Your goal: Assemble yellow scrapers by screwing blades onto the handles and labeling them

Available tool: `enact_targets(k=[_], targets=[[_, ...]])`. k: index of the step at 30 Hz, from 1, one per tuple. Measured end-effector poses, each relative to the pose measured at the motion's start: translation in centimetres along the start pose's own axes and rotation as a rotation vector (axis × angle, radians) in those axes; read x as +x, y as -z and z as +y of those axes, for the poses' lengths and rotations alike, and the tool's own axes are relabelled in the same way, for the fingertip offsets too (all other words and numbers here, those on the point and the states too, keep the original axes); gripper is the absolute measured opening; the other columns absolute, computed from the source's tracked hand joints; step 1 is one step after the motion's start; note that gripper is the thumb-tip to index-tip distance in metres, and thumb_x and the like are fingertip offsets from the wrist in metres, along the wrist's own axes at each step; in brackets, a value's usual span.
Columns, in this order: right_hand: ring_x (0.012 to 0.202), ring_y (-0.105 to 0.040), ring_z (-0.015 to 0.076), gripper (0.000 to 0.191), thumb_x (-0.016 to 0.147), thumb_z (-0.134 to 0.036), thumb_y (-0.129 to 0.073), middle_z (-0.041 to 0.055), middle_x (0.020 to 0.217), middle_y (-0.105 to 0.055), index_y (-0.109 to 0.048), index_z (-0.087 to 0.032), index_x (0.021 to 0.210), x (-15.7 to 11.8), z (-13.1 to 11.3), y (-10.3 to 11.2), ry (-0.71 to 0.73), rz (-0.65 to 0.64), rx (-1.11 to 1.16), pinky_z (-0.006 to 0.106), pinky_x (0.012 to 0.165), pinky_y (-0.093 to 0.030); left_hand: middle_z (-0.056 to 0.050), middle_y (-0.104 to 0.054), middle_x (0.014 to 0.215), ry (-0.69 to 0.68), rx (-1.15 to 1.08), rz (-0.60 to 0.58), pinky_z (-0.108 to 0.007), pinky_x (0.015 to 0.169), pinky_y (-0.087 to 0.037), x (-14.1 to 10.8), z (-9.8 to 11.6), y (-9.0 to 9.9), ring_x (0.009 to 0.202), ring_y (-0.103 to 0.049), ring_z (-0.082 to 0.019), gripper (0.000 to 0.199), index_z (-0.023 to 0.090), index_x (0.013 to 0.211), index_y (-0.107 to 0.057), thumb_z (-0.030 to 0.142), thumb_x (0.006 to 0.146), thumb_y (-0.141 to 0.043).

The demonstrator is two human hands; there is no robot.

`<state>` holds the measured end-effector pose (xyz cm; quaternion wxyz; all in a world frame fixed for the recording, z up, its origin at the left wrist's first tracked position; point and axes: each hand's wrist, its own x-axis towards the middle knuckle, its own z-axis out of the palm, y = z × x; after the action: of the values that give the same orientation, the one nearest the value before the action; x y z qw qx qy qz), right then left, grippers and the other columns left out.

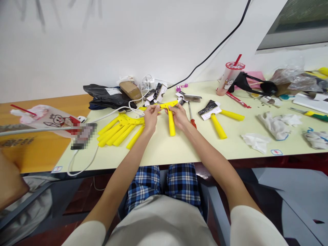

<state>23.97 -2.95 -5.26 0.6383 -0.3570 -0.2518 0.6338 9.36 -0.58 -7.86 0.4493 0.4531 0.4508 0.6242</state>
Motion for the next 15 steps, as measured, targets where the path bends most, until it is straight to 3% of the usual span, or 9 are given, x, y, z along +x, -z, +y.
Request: enact_targets(k=[5, 10, 15], targets=[[0.091, -0.084, 0.0179, 0.027, 0.089, -0.009, -0.083, 0.0006, 0.100, -0.084, -0.064, -0.025, 0.100, -0.3, -0.1, -0.1, -0.007, -0.064, -0.001, 0.031, 0.085, -0.075, -0.006, -0.083, 0.104, -0.162, 0.044, 0.011, -0.032, 0.092, -0.060, 0.3, -0.2, 0.5, 0.096, -0.076, -0.019, 0.021, 0.023, 0.101, -0.082, 0.043, 0.096, -0.082], [0.091, -0.085, 0.0207, 0.034, 0.084, -0.011, -0.088, 0.0009, 0.103, -0.084, -0.062, -0.025, 0.101, -0.4, 0.0, -0.3, -0.038, -0.045, -0.062, 0.032, 0.074, -0.076, -0.008, -0.081, 0.116, -0.330, 0.075, 0.034, -0.036, 0.101, -0.060, 0.6, 0.5, 1.1, 0.108, -0.076, -0.022, 0.023, 0.027, 0.108, -0.089, 0.046, 0.098, -0.081], [0.089, -0.085, 0.0227, 0.041, 0.079, -0.015, -0.093, 0.0014, 0.104, -0.084, -0.061, -0.026, 0.102, -0.6, 0.8, -0.4, -0.002, -0.079, -0.108, 0.034, 0.069, -0.076, -0.007, -0.083, 0.114, -0.352, 0.068, -0.050, -0.040, 0.105, -0.060, 1.0, 0.9, 1.4, 0.107, -0.077, -0.024, 0.021, 0.028, 0.107, -0.090, 0.045, 0.095, -0.084]])
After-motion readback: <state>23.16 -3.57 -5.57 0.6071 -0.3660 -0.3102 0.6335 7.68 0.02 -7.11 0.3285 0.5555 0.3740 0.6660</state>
